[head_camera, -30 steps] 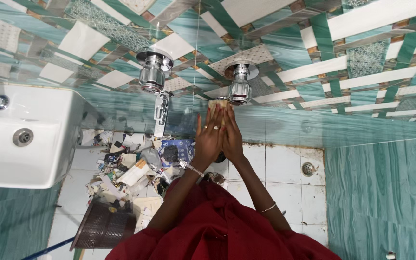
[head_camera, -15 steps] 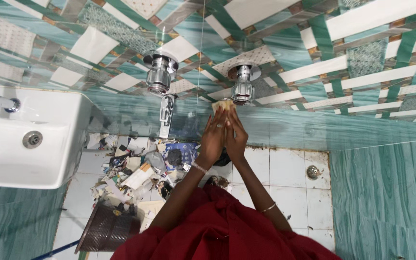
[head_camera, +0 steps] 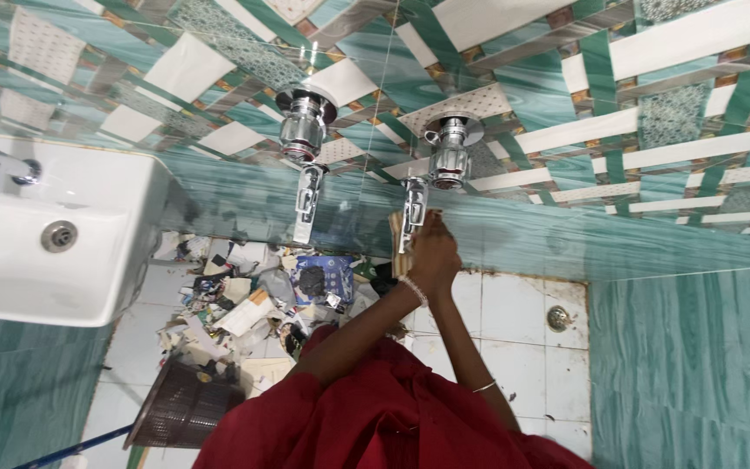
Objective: The person cleans bathroom faucets and a sink using a cloth, wiping the metal surfaces and the sink basin.
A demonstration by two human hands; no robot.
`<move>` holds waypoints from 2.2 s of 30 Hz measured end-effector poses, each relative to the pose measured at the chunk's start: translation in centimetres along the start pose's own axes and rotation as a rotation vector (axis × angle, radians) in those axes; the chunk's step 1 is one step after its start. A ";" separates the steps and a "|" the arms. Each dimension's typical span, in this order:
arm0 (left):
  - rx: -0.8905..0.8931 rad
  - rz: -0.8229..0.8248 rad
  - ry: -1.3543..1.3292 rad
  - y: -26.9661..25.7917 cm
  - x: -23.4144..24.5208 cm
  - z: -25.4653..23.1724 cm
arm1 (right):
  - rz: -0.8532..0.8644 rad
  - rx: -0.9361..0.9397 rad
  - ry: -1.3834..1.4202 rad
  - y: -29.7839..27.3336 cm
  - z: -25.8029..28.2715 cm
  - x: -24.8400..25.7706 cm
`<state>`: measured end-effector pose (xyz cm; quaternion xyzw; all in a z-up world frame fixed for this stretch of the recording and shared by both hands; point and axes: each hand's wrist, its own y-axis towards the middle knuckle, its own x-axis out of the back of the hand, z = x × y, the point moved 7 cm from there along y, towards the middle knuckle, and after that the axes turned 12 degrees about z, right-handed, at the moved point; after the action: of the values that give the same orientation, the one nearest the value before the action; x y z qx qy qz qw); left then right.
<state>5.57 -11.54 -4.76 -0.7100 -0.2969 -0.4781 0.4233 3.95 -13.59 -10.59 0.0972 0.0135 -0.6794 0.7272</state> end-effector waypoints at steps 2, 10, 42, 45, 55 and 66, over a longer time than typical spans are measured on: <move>-0.025 -0.121 0.017 -1.0 0.4 0.4 | -0.059 -0.043 0.016 -0.9 -0.4 0.8; -0.204 -0.679 -0.619 -13.3 3.5 8.4 | -0.055 0.019 -0.391 -1.3 4.1 -2.8; 0.052 -0.848 -0.536 -11.9 7.0 11.4 | -0.190 0.171 -0.708 0.5 11.1 -2.0; 0.027 -0.883 -0.402 -12.6 4.5 7.8 | -0.059 0.306 -0.812 -0.7 11.9 -3.9; -0.021 -0.647 -0.612 -12.7 1.9 6.1 | 0.139 -0.058 -0.893 -3.3 9.9 -4.7; -0.042 -0.584 -0.767 -7.8 0.3 8.8 | 0.050 0.017 -0.600 -0.5 7.8 -4.4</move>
<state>3.02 -0.12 -3.60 -0.7307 -0.6086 -0.2864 0.1168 2.21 -10.54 -2.30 -0.1013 -0.2101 -0.6597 0.7144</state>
